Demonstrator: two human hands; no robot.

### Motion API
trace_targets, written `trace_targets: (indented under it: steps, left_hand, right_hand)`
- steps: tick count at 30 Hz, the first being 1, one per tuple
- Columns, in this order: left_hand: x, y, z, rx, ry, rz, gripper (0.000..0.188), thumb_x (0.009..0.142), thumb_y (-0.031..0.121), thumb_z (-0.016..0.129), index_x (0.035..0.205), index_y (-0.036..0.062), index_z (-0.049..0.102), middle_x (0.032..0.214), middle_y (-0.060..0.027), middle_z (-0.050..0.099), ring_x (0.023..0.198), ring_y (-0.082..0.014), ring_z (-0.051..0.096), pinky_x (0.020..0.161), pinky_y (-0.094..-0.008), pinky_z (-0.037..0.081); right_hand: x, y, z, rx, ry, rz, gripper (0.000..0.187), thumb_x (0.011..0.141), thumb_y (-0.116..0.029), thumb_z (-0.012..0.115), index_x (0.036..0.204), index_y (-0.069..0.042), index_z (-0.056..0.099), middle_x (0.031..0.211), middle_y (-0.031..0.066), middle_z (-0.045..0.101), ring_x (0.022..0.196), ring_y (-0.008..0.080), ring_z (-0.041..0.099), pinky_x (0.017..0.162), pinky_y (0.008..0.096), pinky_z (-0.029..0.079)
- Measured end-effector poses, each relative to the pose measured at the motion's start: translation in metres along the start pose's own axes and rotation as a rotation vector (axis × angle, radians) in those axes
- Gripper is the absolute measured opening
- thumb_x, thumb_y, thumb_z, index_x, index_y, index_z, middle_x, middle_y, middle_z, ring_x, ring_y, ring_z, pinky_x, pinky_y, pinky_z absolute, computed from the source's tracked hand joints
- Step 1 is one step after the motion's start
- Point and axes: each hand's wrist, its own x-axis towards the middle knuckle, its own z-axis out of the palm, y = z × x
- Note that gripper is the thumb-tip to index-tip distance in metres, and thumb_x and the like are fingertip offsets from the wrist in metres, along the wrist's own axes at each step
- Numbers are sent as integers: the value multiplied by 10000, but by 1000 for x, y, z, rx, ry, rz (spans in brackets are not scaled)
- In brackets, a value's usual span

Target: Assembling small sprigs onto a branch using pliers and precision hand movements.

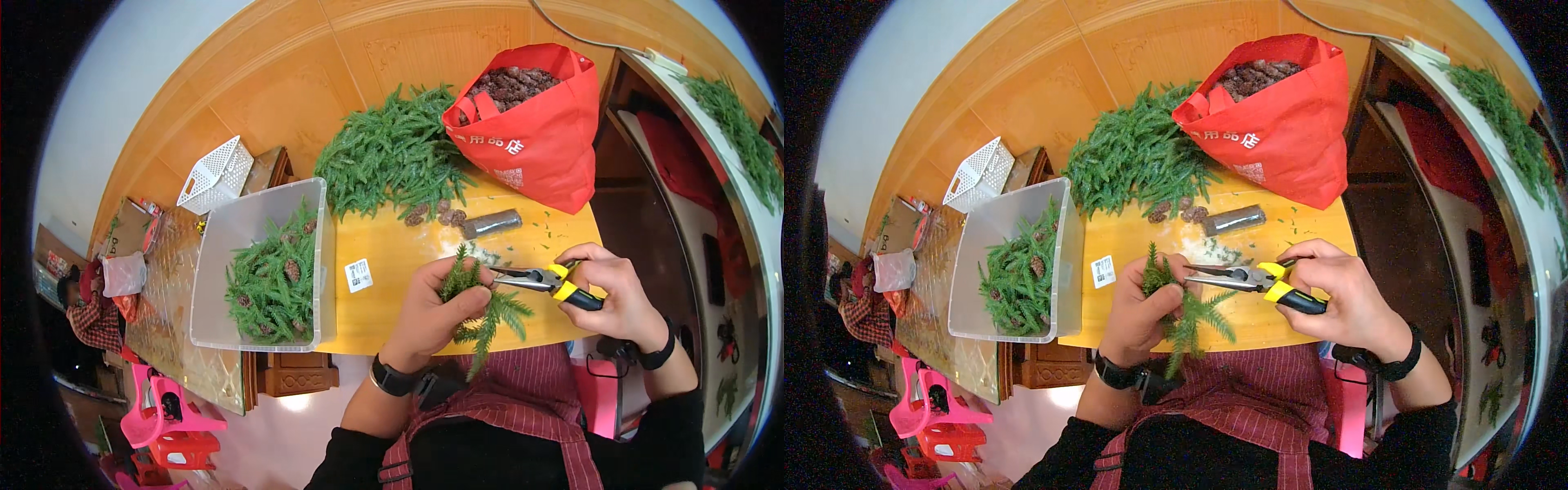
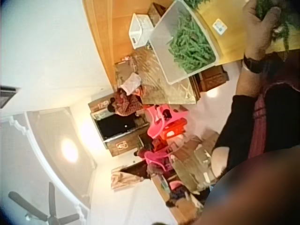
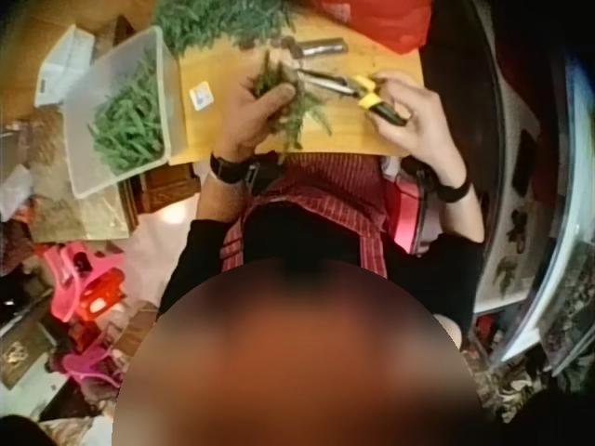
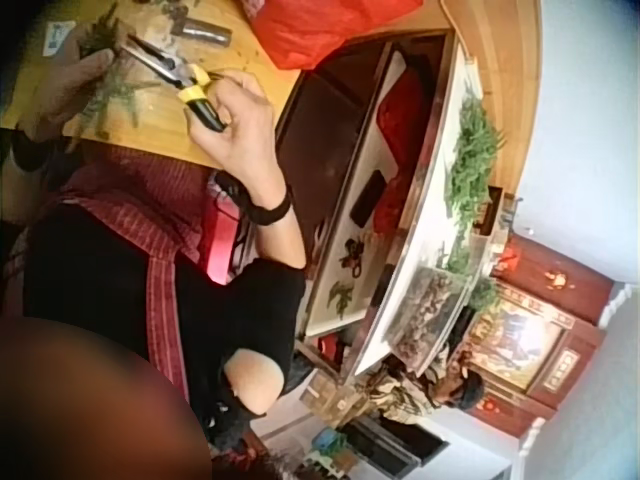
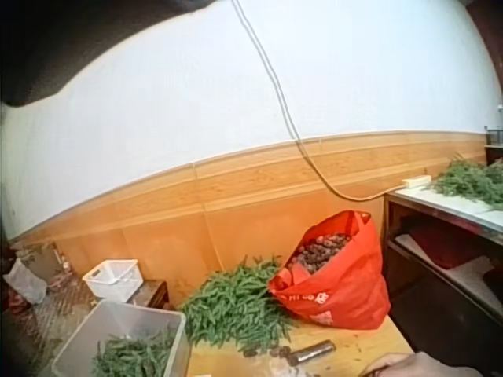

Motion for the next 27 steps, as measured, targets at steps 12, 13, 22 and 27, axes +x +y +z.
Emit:
trace_targets:
  steps: [12, 13, 22, 27]
  left_hand:
    - [2, -12, -10, -187, -138, -146, 264, 758, 210, 660, 844, 29, 489, 759, -69, 510, 691, -171, 499, 596, -281, 389]
    - [3, -12, -12, -227, -202, -146, 259, 761, 207, 656, 844, 28, 488, 751, -68, 504, 685, -174, 493, 593, -281, 387]
    - [3, -1, -6, -76, -100, -64, 156, 742, 98, 639, 829, 19, 536, 786, -76, 525, 657, -165, 498, 581, -264, 398]
    - [7, 0, -1, 758, 83, 671, 156, 690, -50, 613, 841, -19, 589, 758, -70, 574, 695, -110, 537, 593, -214, 422]
  right_hand:
    - [2, 5, -1, 24, -46, -87, 228, 561, -39, 694, 604, -43, 470, 774, 134, 599, 803, 257, 598, 676, 296, 460]
    - [3, 5, -1, 24, -46, -93, 230, 560, -37, 694, 601, -43, 468, 762, 130, 598, 794, 255, 597, 666, 294, 460]
    - [-1, 3, 2, -33, 7, -78, 223, 564, -23, 679, 589, -39, 459, 649, 101, 553, 730, 252, 593, 615, 292, 458]
    - [-5, 1, 10, -55, 45, 57, 226, 579, -20, 671, 582, -35, 446, 622, 102, 534, 688, 253, 591, 611, 287, 457]
